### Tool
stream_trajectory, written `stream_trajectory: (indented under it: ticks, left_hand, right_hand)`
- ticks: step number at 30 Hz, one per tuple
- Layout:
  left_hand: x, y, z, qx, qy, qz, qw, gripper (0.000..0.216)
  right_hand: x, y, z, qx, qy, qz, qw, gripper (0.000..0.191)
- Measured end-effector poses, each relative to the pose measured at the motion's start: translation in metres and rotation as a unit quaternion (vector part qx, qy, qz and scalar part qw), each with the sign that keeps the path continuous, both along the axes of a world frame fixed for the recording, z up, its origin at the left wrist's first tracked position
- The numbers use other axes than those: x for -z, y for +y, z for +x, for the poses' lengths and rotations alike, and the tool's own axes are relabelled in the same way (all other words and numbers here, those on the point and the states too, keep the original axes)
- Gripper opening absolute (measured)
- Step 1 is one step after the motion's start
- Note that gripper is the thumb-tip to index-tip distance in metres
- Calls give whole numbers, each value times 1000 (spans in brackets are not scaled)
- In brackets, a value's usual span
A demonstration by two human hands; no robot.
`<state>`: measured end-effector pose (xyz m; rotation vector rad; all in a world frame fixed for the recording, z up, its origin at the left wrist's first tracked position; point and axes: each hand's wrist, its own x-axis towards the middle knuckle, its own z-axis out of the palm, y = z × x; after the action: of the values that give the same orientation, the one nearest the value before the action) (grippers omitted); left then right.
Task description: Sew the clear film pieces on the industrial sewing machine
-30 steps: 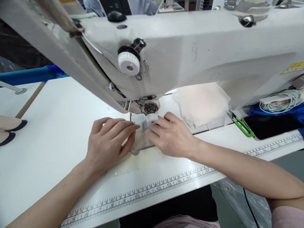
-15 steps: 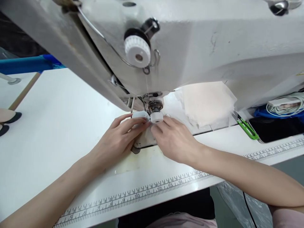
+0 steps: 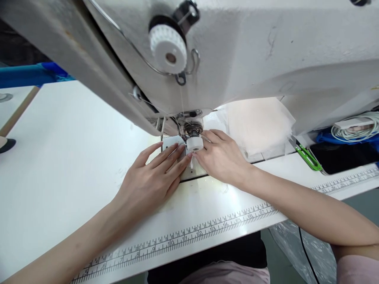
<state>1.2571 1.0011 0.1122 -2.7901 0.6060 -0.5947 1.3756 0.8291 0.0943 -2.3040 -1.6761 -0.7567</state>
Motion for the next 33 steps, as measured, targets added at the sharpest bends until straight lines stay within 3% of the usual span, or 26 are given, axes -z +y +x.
stream_trajectory:
  ticks: [13,24,33]
  left_hand:
    - [-3,-3,0,-11,-12,36,999,30]
    - [4,-2,-1,-11,-24,-30,999,36]
    - [3,3,-3,-7,-11,-51,999,39]
  right_hand:
    - [0,0,2,-6,-16,15,1000,31]
    - [2,-3,-5,-75,13,99,992,30]
    - [4,-7,-8,-93,9,85,992,34]
